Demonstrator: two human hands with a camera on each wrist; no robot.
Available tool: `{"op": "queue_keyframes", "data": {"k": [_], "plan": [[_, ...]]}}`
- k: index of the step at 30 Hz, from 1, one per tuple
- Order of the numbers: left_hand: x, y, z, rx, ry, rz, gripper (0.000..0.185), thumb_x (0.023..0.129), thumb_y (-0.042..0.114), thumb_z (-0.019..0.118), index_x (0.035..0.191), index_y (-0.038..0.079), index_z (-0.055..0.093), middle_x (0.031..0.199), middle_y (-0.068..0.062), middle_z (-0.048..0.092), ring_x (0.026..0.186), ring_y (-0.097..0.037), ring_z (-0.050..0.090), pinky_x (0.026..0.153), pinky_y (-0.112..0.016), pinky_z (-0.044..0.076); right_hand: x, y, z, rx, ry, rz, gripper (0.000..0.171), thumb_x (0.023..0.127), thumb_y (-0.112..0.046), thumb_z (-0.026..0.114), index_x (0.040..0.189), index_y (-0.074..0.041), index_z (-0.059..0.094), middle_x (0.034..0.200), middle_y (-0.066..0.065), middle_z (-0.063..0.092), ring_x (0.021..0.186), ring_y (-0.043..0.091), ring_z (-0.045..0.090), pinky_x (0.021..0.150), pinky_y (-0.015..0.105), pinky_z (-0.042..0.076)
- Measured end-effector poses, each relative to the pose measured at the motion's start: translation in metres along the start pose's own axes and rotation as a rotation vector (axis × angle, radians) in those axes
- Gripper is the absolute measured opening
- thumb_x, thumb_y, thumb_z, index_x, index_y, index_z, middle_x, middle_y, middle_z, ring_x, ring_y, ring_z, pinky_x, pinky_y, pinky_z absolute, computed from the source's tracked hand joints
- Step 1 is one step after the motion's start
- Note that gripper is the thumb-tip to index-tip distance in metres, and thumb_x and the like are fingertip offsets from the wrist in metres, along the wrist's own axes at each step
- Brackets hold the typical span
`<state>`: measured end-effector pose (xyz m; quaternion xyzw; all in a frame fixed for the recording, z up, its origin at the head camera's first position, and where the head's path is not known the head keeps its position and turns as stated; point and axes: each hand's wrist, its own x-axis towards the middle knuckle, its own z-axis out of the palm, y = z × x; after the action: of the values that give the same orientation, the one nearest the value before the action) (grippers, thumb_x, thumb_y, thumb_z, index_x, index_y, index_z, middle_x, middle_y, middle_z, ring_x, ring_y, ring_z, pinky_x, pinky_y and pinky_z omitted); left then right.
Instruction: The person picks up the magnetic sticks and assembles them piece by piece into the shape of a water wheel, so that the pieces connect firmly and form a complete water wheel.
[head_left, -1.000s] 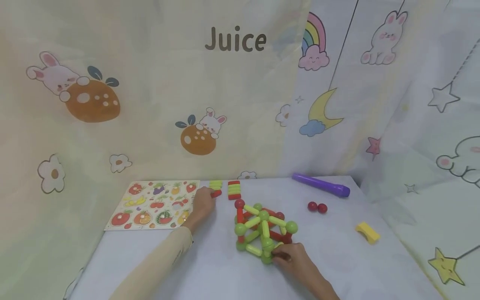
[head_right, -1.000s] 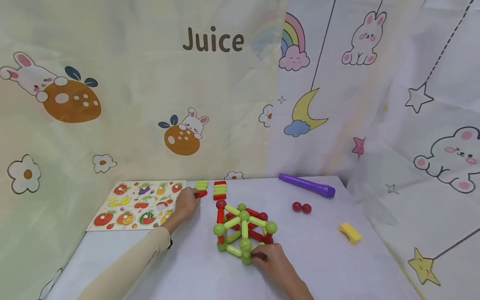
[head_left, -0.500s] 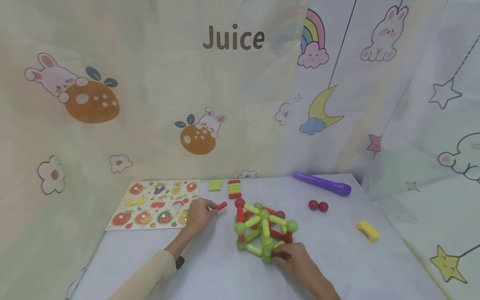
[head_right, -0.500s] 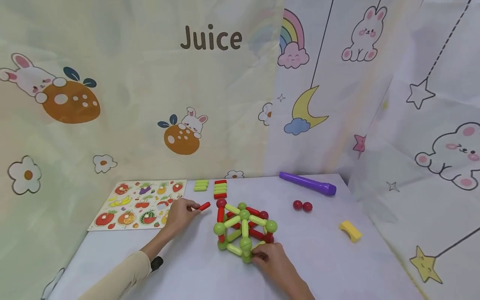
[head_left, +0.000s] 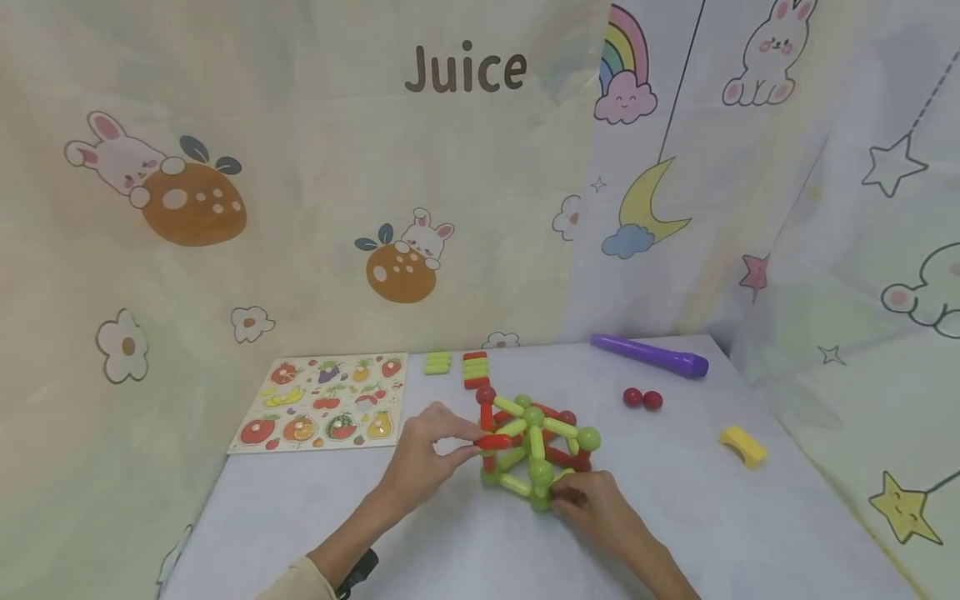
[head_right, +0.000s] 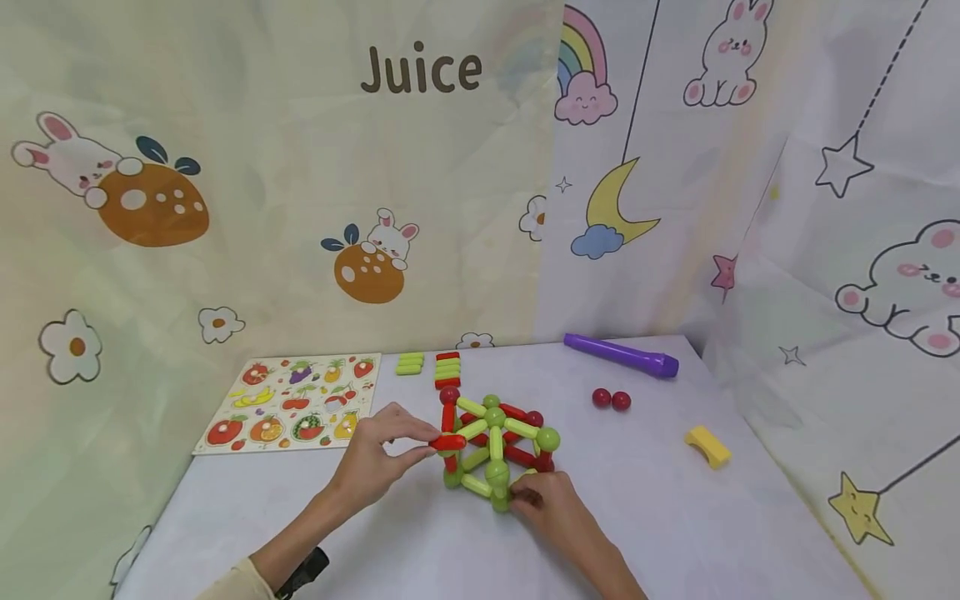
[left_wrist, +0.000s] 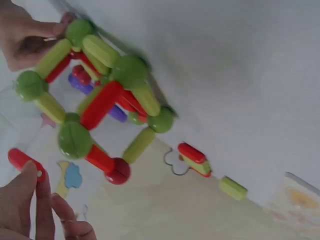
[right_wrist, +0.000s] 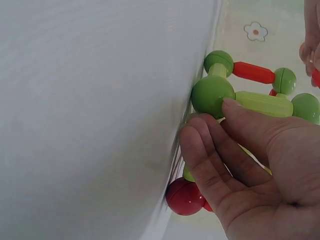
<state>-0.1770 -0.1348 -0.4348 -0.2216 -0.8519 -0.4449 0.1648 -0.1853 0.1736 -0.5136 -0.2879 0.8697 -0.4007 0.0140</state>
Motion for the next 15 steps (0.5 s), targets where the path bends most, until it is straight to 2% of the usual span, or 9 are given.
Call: {"op": "queue_keyframes", "data": {"k": [3, 7, 9, 15], "plan": [[0.005, 0.003, 0.009, 0.090, -0.090, 0.146, 0.028, 0.084, 0.009, 0.093, 0.109, 0.020, 0.087, 0.097, 0.017, 0.077, 0.092, -0.005, 0.056, 0.073, -0.022, 0.054, 0.000, 0.001, -0.002, 0.005, 0.009, -0.008, 0.014, 0.090, -0.003, 0.085, 0.103, -0.006, 0.083, 0.098, 0.003, 0.082, 0.084, 0.005, 0.073, 0.073, 0.024, 0.061], [0.012, 0.003, 0.018, 0.231, -0.126, 0.301, 0.028, 0.080, 0.009, 0.096, 0.105, 0.020, 0.088, 0.091, 0.015, 0.078, 0.087, -0.007, 0.050, 0.070, -0.018, 0.049, 0.000, 0.001, -0.001, 0.021, 0.013, -0.037, 0.015, 0.089, -0.002, 0.085, 0.104, -0.004, 0.082, 0.098, 0.005, 0.082, 0.084, 0.006, 0.074, 0.074, 0.024, 0.062], [0.013, 0.003, 0.021, 0.253, -0.131, 0.331, 0.028, 0.079, 0.009, 0.097, 0.103, 0.019, 0.088, 0.091, 0.014, 0.079, 0.086, -0.008, 0.051, 0.071, -0.016, 0.047, 0.000, 0.002, 0.000, 0.019, 0.013, -0.045, 0.014, 0.089, -0.002, 0.085, 0.103, -0.004, 0.082, 0.098, 0.005, 0.082, 0.084, 0.006, 0.074, 0.074, 0.025, 0.062], [0.017, 0.001, 0.025, 0.326, -0.154, 0.359, 0.024, 0.081, 0.013, 0.096, 0.102, 0.020, 0.087, 0.093, 0.014, 0.081, 0.086, -0.008, 0.053, 0.073, -0.018, 0.047, 0.001, 0.003, 0.000, 0.013, 0.010, -0.039, 0.013, 0.089, -0.001, 0.084, 0.102, -0.004, 0.082, 0.097, 0.004, 0.082, 0.083, 0.004, 0.073, 0.074, 0.024, 0.062]]}}
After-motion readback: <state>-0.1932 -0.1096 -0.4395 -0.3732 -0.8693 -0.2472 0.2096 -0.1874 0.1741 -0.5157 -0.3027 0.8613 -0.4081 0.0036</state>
